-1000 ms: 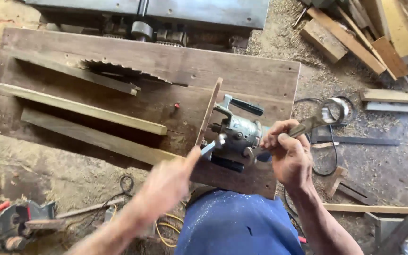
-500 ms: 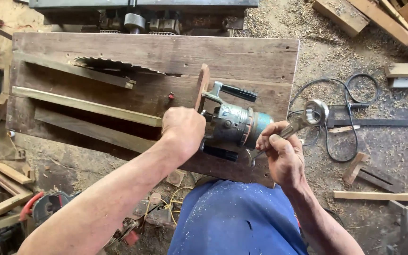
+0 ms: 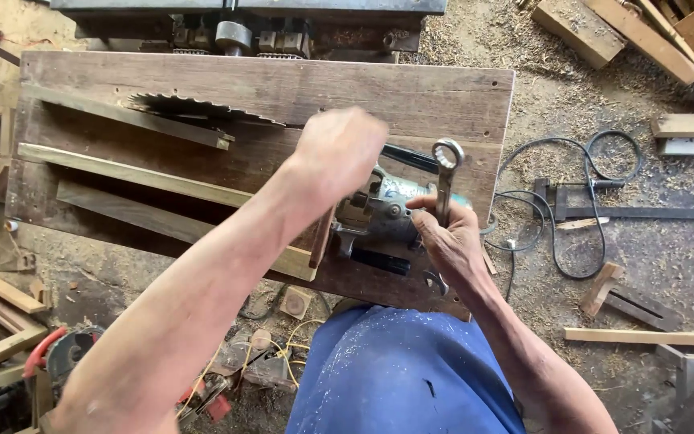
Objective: Adjusting the bit height and tightening the collet of a handheld router using a wrench and a metal rod on a workbench.
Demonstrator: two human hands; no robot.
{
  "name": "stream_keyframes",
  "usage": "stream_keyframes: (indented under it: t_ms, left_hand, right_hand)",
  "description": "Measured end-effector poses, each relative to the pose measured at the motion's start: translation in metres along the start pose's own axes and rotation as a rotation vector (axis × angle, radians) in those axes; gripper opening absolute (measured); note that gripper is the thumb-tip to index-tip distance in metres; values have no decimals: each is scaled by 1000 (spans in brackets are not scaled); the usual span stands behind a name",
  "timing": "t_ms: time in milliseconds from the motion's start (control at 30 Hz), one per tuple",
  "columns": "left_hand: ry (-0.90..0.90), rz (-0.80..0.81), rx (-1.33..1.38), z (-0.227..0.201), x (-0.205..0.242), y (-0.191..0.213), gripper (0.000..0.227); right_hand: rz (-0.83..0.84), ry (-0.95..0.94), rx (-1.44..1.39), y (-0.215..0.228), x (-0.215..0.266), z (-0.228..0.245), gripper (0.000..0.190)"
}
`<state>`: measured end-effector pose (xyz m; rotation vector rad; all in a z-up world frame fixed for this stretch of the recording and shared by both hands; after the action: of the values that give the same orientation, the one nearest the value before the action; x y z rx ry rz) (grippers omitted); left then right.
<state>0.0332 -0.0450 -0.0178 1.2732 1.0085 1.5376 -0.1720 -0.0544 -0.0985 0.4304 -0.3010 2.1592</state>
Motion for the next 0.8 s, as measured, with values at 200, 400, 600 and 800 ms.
stream_keyframes:
  t_ms: [200,400,600,800]
  left_hand:
    - [7,0,485,19,-53,3,26]
    - [122,-200,770,36,-87,-30,25]
    - [69,-320,870,27,-11,1,21]
    - [-76,-773,692,-11,93,-12,25]
  right_hand:
    - [101,-134,-54,2,9,7,13]
    - [49,-140,-151,9,9,-15,12]
    - [-14,-138,-105,3,6,-19,11]
    - [-171,-22,-6,-2,-2,-39,16]
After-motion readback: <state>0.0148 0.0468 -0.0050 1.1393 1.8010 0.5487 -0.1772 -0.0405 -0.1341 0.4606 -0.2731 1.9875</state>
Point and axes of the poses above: each hand's wrist, its own x-axis away from the middle knuckle, its own y-axis out of the back of the hand, z = x × y, the point moved 2 cm from there along -x, towards the middle knuckle, and after that the axes turned 6 degrees about -y, right-handed, at the moved point
